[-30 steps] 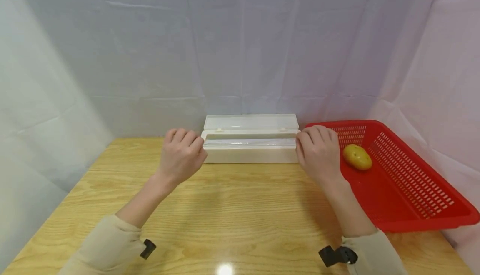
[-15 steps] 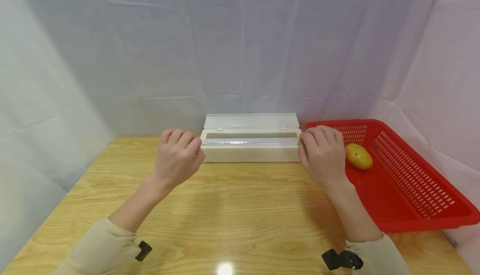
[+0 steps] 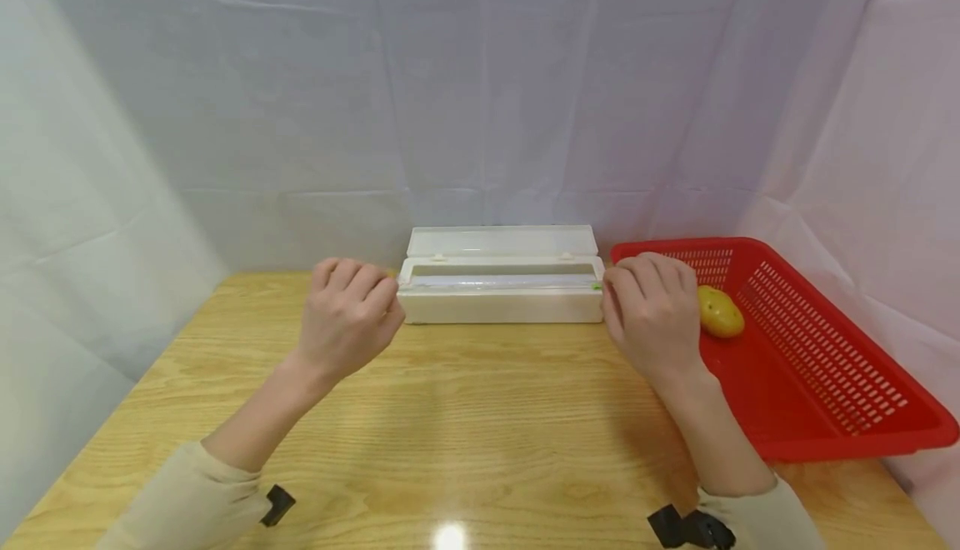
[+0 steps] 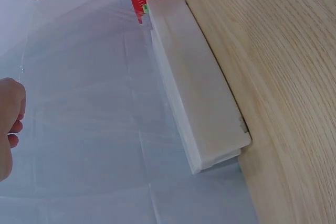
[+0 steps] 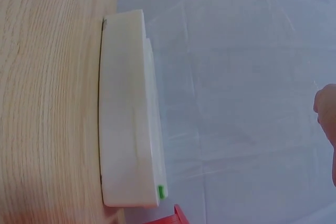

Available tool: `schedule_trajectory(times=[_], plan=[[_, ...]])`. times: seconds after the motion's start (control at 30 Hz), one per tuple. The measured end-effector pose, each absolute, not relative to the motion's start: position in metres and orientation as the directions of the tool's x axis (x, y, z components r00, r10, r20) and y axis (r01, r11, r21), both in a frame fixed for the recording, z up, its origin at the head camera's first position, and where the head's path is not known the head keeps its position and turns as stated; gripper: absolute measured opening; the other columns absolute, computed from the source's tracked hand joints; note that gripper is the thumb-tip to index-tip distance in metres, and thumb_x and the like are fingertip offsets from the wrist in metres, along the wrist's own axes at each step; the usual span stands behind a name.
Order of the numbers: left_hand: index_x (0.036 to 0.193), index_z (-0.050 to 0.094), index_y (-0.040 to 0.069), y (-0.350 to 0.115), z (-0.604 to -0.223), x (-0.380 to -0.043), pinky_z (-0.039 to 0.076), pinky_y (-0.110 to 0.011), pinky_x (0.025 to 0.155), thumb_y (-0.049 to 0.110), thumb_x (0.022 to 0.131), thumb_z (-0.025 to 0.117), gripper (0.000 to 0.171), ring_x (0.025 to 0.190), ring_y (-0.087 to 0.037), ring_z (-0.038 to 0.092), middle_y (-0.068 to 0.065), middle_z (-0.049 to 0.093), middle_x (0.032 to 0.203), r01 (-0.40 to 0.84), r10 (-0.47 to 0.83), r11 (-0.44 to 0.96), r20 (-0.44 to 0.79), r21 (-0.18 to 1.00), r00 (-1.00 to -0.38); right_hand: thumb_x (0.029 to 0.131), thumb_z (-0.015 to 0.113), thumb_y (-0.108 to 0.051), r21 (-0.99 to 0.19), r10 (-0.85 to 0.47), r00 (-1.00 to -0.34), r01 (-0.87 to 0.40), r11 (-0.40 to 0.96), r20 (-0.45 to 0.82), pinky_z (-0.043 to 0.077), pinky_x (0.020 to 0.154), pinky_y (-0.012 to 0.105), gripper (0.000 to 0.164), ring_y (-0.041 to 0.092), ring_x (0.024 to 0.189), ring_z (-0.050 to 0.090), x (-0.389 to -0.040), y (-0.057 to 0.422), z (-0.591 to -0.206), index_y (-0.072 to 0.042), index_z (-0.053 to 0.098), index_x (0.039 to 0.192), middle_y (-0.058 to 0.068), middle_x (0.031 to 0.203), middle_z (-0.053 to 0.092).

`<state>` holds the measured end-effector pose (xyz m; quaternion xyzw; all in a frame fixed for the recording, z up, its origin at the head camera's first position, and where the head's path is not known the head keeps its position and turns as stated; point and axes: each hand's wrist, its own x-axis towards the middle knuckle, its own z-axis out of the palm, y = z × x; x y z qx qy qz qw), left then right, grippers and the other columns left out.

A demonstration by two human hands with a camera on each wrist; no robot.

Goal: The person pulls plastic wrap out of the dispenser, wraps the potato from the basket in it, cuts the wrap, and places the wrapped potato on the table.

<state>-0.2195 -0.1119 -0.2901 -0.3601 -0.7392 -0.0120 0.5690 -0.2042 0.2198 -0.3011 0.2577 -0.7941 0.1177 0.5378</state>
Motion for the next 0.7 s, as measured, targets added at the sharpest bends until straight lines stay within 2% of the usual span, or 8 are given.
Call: schedule_trajectory(times=[0.47,0.7], plan=[[0.066,0.051,0.003,-0.111,-0.279,-0.207,0.037,-0.041,0.068,0.0,0.075,0.046,0.011,0.068,-0.027,0.048,-0.009,0.052,0.069,0.567,0.483,0.729,0.875,-0.384,-0.028,0.089,0.048,-0.021,0.108,-0.267,-0.219,-0.549,0.829,0.938,0.036,0.073,0.054,0.031,0.043,0.084,0.051,-0.192,0.219,-0.291,0.006,0.061,0.082,0.023,0.084,0.06],[0.065,0.048,0.003,-0.111,-0.275,-0.199,0.037,-0.042,0.066,-0.001,0.073,0.047,0.008,0.066,-0.027,0.047,-0.008,0.051,0.069,0.58,0.469,0.718,0.883,-0.384,0.004,0.089,0.049,-0.022,0.128,-0.254,-0.146,-0.571,0.811,0.956,0.036,0.071,0.053,0.032,0.042,0.081,0.052,-0.186,0.218,-0.287,0.005,0.061,0.078,0.022,0.081,0.061]])
